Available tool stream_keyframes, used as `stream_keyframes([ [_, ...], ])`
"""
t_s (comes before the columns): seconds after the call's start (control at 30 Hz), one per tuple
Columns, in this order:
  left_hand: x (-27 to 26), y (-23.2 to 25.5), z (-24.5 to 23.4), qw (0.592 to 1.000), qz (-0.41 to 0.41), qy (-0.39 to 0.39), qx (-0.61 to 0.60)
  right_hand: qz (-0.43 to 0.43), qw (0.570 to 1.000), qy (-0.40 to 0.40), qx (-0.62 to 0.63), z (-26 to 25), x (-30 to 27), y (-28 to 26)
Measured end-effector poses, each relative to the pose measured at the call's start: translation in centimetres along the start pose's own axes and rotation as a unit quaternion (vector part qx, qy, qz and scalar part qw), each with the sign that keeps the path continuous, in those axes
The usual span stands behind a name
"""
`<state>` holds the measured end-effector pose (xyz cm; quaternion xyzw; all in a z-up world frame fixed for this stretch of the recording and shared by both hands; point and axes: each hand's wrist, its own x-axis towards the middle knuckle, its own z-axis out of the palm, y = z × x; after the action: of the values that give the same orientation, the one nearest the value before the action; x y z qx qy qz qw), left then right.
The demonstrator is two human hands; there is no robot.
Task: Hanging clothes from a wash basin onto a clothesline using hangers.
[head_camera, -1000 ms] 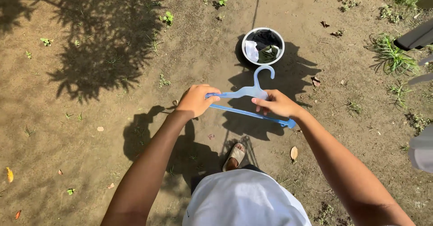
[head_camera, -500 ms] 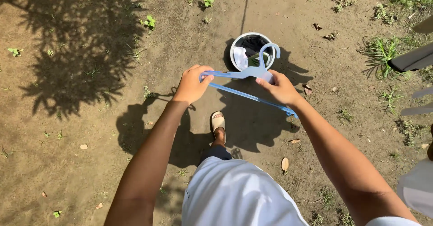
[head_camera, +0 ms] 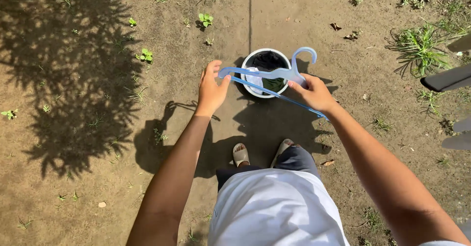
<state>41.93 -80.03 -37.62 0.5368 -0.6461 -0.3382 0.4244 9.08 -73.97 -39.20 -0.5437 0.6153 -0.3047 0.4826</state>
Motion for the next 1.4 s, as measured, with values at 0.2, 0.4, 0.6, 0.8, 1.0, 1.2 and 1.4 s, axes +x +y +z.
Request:
stream_keyframes([
  [0.2, 3.1, -7.0, 7.2, 0.991, -0.127, -0.037, 0.013, 0.085, 0.992, -0.038, 0.082, -6.2, 8.9, 3.5],
  [0.4, 8.2, -8.1, 15.5, 0.960, -0.242, -0.139, -0.004, 0.101, 0.988, -0.095, 0.064, -10.8, 19.5, 9.5],
  [0.6, 9.7, -22.1, 26.7, 0.964, -0.240, -0.112, -0.030, 0.101, 0.994, -0.045, 0.022, -10.1, 25.9, 22.0],
  [0.8, 8.3, -35.4, 34.3, 0.919, -0.365, -0.147, 0.006, 0.177, 0.984, 0.012, -0.029, -6.8, 28.9, 34.8],
  [1.0, 4.4, -51.1, 43.8, 0.923, -0.323, -0.190, 0.089, 0.206, 0.975, 0.046, 0.075, -2.2, 31.3, 47.8],
  [1.2, 2.2, -59.5, 52.2, 0.909, -0.351, -0.205, 0.095, 0.239, 0.965, 0.054, 0.089, 1.6, 32.9, 55.4],
  [1.4, 0.5, -59.6, 56.2, 0.846, -0.416, -0.240, 0.230, 0.262, 0.957, 0.047, 0.116, 3.4, 32.8, 59.2],
])
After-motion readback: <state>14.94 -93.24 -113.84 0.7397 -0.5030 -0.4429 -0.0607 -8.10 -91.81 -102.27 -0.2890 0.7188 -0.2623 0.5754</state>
